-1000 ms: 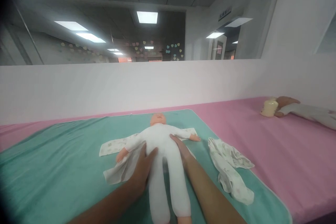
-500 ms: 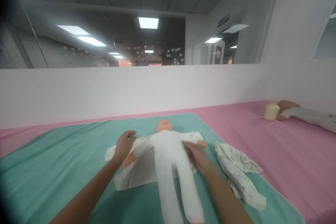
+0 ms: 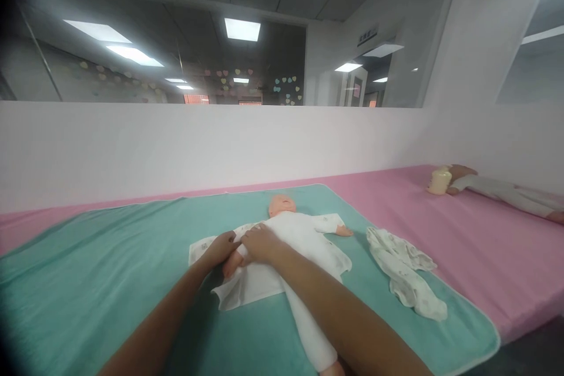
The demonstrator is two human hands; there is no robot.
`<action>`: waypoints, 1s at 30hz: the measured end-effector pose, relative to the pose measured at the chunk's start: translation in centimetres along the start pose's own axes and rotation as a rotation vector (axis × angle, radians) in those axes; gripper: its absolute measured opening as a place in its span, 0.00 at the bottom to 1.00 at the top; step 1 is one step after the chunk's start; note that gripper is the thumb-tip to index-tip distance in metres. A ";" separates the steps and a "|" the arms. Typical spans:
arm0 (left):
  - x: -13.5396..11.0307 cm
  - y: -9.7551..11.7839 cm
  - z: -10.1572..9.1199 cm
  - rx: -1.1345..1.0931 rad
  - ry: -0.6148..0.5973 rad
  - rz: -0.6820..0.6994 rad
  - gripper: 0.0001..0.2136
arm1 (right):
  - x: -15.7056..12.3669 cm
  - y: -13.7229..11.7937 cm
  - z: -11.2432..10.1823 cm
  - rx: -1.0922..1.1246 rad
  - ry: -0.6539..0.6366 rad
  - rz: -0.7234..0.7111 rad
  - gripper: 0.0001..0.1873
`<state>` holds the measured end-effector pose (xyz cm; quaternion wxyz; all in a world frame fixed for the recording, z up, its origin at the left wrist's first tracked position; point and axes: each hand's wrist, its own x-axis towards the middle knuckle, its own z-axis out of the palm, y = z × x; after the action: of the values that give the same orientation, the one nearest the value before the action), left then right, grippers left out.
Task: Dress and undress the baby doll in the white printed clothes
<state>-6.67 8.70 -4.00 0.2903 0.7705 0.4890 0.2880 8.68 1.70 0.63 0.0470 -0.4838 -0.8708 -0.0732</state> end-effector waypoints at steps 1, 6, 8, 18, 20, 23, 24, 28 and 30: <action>0.0 0.0 -0.1 -0.037 0.010 -0.003 0.11 | 0.6 0.2 0.4 -0.033 -0.021 -0.011 0.25; -0.2 -0.2 -0.9 -0.279 0.074 -0.073 0.10 | 1.1 1.9 0.2 -0.077 -0.005 0.126 0.22; -0.4 -0.3 -1.1 -0.360 0.091 -0.101 0.09 | 1.1 2.4 -0.1 -0.088 -0.023 0.223 0.21; -0.9 2.2 -1.4 -0.395 0.166 -0.095 0.11 | 2.1 1.8 0.8 -0.043 -0.036 0.403 0.16; -1.1 3.7 -1.0 -0.354 0.180 -0.034 0.11 | 2.1 1.2 1.0 -0.025 -0.023 0.388 0.14; -1.5 6.0 0.1 -0.307 0.153 0.095 0.12 | 1.7 0.5 1.1 0.011 0.014 0.374 0.13; -1.7 6.6 0.5 -0.313 0.139 0.127 0.13 | 1.3 0.6 0.9 0.020 0.029 0.369 0.14; -2.3 7.1 1.8 -0.356 0.141 0.103 0.14 | -2.9 3.4 -0.7 0.207 0.232 0.438 0.23; -2.5 6.5 2.1 -0.346 0.150 0.020 0.15 | -6.3 6.0 -1.6 0.374 0.433 0.580 0.23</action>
<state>-2.20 3.74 -1.03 0.3785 0.6902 0.4447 0.4273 17.13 -0.69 1.76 0.3350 -0.6660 -0.6665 0.0025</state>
